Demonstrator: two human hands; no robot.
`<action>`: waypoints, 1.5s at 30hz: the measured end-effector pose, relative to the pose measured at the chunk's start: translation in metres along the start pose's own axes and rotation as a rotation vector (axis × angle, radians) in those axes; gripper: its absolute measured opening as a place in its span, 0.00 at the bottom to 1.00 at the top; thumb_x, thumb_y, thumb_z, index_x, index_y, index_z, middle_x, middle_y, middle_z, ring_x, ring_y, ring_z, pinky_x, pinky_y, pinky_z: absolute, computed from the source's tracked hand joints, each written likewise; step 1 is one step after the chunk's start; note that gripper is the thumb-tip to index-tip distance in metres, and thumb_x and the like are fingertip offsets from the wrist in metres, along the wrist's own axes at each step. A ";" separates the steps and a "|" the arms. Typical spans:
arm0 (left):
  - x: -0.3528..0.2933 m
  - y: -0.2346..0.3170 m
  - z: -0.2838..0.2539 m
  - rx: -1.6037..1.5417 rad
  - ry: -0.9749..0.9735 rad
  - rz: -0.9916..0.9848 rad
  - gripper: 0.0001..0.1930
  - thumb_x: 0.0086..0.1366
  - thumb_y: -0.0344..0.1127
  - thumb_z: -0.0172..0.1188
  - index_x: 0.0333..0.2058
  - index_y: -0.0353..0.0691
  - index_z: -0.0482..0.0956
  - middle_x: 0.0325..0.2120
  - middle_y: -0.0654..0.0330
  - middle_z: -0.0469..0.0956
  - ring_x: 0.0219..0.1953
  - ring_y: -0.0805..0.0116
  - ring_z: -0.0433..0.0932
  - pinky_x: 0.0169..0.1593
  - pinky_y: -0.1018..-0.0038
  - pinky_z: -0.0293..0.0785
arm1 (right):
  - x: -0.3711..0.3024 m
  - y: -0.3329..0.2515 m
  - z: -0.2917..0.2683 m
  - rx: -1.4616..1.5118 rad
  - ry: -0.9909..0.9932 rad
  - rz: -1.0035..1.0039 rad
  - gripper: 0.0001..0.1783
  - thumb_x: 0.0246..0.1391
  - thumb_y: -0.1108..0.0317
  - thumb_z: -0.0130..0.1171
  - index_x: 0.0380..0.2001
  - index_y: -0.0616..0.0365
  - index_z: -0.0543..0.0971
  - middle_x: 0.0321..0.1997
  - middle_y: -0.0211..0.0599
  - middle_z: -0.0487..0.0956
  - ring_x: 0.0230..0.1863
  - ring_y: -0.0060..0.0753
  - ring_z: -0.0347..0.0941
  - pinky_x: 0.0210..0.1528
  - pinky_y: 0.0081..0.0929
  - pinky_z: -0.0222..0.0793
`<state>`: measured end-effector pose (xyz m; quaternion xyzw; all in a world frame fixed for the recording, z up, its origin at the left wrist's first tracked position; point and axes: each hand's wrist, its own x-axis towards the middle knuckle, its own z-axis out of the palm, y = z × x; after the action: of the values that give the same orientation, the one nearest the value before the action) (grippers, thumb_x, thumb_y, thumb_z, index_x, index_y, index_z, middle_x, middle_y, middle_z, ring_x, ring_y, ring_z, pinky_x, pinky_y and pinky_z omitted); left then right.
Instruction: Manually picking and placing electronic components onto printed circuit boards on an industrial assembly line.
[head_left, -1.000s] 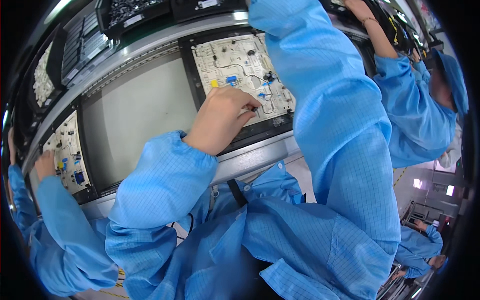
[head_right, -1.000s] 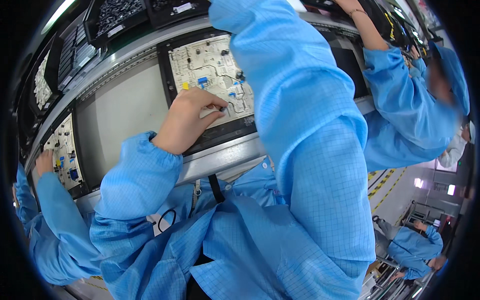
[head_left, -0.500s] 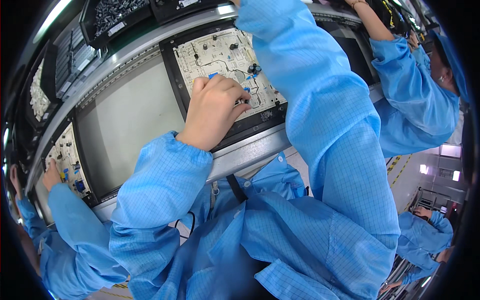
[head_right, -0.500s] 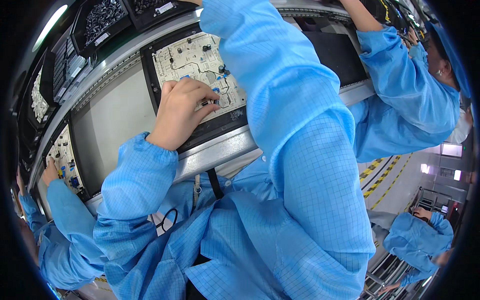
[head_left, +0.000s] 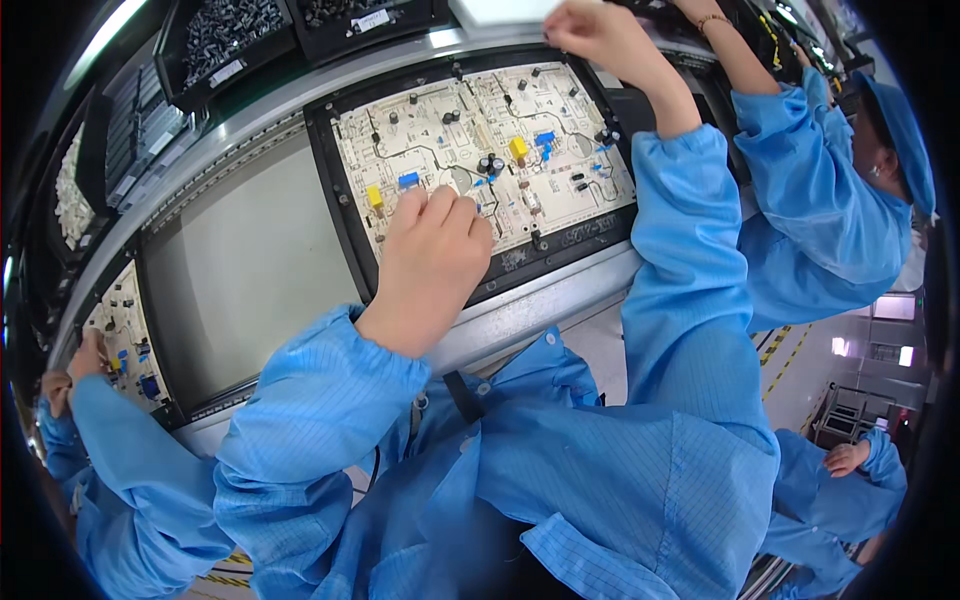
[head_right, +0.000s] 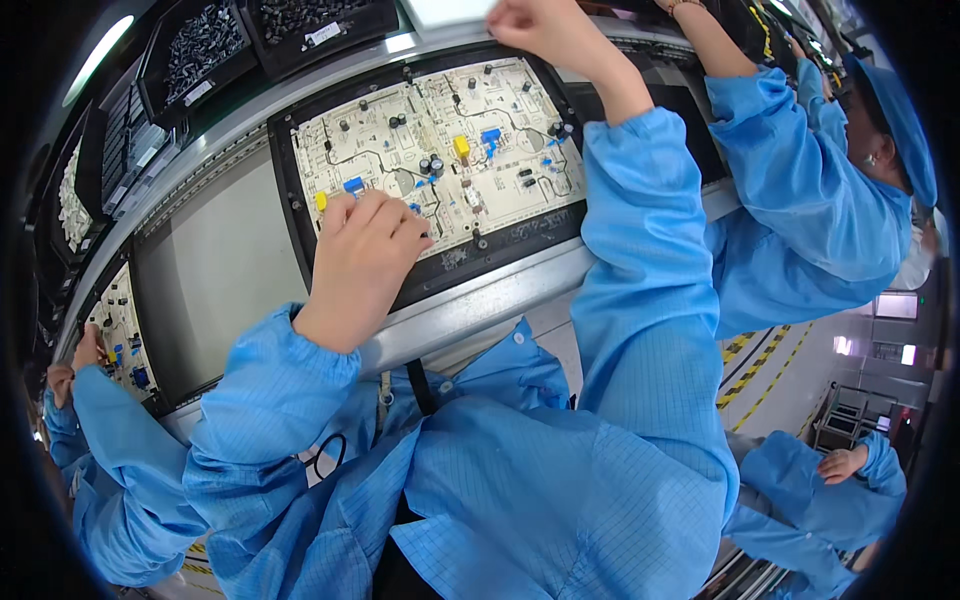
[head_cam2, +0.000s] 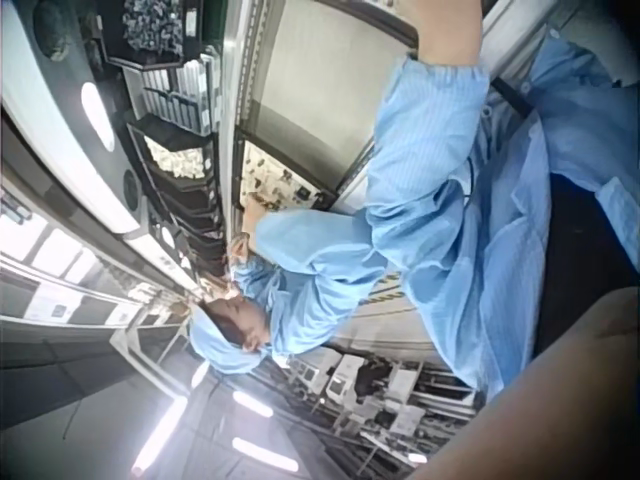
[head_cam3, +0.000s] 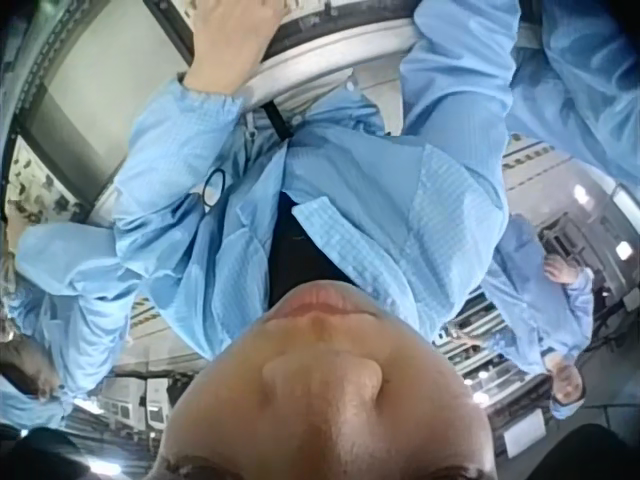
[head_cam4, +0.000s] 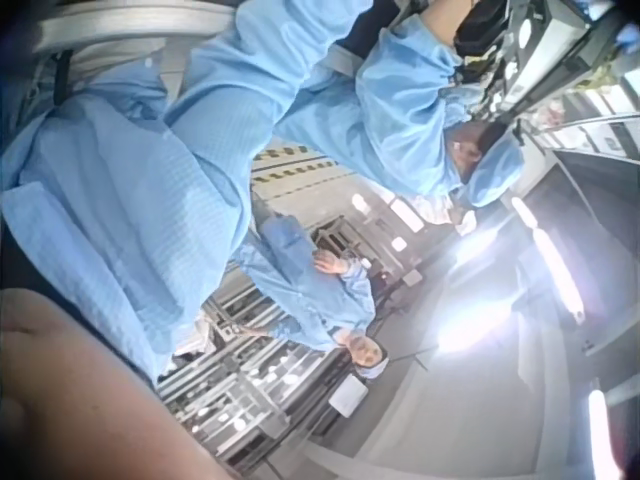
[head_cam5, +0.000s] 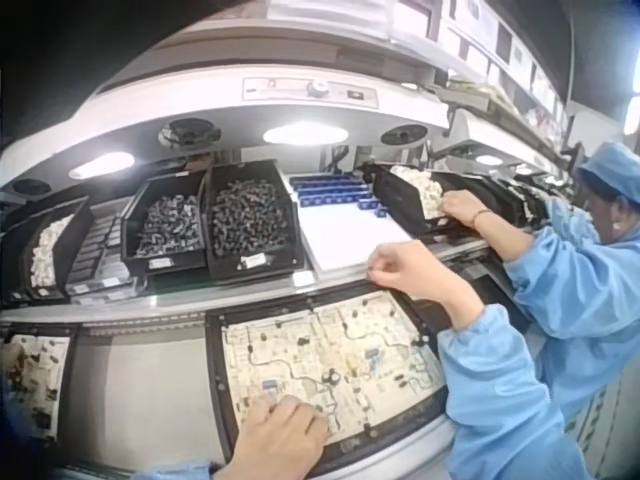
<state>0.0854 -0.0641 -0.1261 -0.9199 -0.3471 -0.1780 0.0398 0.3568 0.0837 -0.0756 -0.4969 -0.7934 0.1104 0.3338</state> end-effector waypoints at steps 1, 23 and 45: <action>0.003 0.001 -0.001 0.015 -0.007 0.010 0.08 0.51 0.37 0.62 0.30 0.45 0.76 0.28 0.67 0.73 0.38 0.70 0.70 0.45 0.69 0.60 | -0.008 0.024 -0.002 0.007 -0.161 0.017 0.05 0.47 0.71 0.59 0.28 0.62 0.77 0.25 0.40 0.78 0.28 0.33 0.74 0.32 0.27 0.70; -0.018 -0.335 -0.078 0.127 0.267 -0.640 0.12 0.57 0.32 0.57 0.39 0.36 0.76 0.36 0.50 0.77 0.40 0.55 0.77 0.45 0.66 0.71 | 0.000 0.002 -0.018 0.019 -0.543 0.071 0.08 0.40 0.81 0.62 0.29 0.64 0.80 0.28 0.36 0.80 0.31 0.25 0.74 0.36 0.22 0.70; 0.012 -0.338 -0.103 0.387 0.204 -0.850 0.17 0.57 0.24 0.52 0.46 0.43 0.67 0.41 0.51 0.74 0.46 0.51 0.73 0.45 0.59 0.72 | 0.084 0.028 -0.024 0.020 -0.046 -0.045 0.15 0.45 0.62 0.65 0.38 0.54 0.79 0.25 0.35 0.76 0.28 0.26 0.72 0.32 0.24 0.68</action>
<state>-0.1579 0.1788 -0.0425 -0.6500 -0.7136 -0.2000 0.1678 0.3686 0.1658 -0.0363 -0.4726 -0.8108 0.1223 0.3228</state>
